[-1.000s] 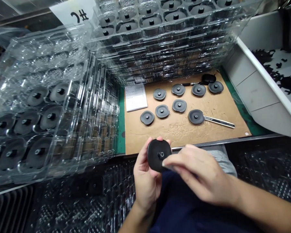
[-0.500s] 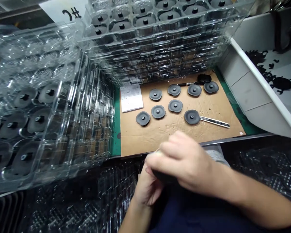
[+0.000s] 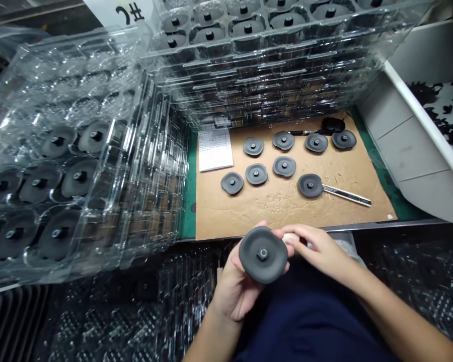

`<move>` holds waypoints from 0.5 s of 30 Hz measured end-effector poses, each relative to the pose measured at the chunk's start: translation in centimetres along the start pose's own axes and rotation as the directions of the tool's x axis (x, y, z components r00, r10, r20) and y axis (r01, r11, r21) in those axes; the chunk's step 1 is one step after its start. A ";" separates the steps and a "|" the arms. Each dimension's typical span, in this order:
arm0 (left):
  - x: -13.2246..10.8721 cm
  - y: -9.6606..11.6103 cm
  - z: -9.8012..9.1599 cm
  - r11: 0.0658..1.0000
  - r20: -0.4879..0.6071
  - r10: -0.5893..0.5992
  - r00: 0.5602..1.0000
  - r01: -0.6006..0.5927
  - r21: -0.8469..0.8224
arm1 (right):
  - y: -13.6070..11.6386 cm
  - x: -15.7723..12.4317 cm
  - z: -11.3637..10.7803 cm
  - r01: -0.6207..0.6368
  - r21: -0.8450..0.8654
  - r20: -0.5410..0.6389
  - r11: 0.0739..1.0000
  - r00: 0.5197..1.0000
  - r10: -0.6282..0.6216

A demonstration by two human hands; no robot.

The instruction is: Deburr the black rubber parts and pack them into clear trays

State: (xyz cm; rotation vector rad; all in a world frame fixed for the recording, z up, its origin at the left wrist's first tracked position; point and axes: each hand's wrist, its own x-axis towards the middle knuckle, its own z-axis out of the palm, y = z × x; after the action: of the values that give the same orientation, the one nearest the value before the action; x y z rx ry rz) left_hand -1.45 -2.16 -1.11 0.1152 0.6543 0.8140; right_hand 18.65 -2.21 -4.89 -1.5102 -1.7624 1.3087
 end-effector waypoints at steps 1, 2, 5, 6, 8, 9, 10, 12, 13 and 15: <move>0.0 0.0 0.1 1.000 0.013 0.002 1.000 -0.002 -0.001 | 0.1 -0.1 -0.2 -0.024 -0.009 -0.022 1.000 0.999 0.024; 0.1 0.0 0.3 1.000 0.030 0.004 1.000 -0.004 0.000 | -0.1 -0.2 -0.6 -0.044 -0.019 -0.069 0.999 0.997 0.042; 0.2 -0.1 0.9 1.000 0.059 0.003 0.998 -0.004 0.012 | -2.8 -0.4 -2.5 -0.020 -0.036 -0.317 0.999 0.948 0.007; 0.3 -0.2 1.0 1.000 0.055 0.005 0.998 -0.006 0.021 | -4.1 -0.4 -3.0 0.042 -0.051 -0.395 0.998 0.917 -0.059; 0.6 -0.5 1.1 0.999 0.024 0.016 1.000 -0.017 0.051 | -6.6 -0.3 -3.4 0.251 -0.144 -0.420 0.957 0.861 -0.288; 0.7 -0.7 1.0 0.997 -0.001 0.024 1.000 -0.024 0.072 | -7.5 -0.2 -3.3 0.363 -0.205 -0.370 0.909 0.831 -0.415; 0.8 -0.8 0.9 0.995 -0.025 0.033 0.999 -0.030 0.096 | -8.2 0.1 -3.1 0.445 -0.256 -0.287 0.858 0.812 -0.507; 1.0 -1.0 0.7 0.990 -0.076 0.056 0.996 -0.046 0.136 | -8.7 0.7 -2.6 0.460 -0.338 -0.128 0.821 0.842 -0.525; 1.1 -1.1 0.6 0.987 -0.097 0.066 0.993 -0.051 0.150 | -8.7 1.0 -2.3 0.401 -0.386 -0.101 0.831 0.877 -0.470; 1.2 -1.1 0.7 0.979 -0.133 0.110 0.985 -0.084 0.184 | -8.6 1.4 -1.8 0.298 -0.463 -0.110 0.835 0.915 -0.388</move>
State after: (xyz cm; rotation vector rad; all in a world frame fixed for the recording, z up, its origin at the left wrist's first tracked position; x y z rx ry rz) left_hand 0.21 -1.95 -1.54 0.2543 0.8617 0.8626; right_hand 15.62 0.33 3.09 -1.3859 -2.1615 0.5788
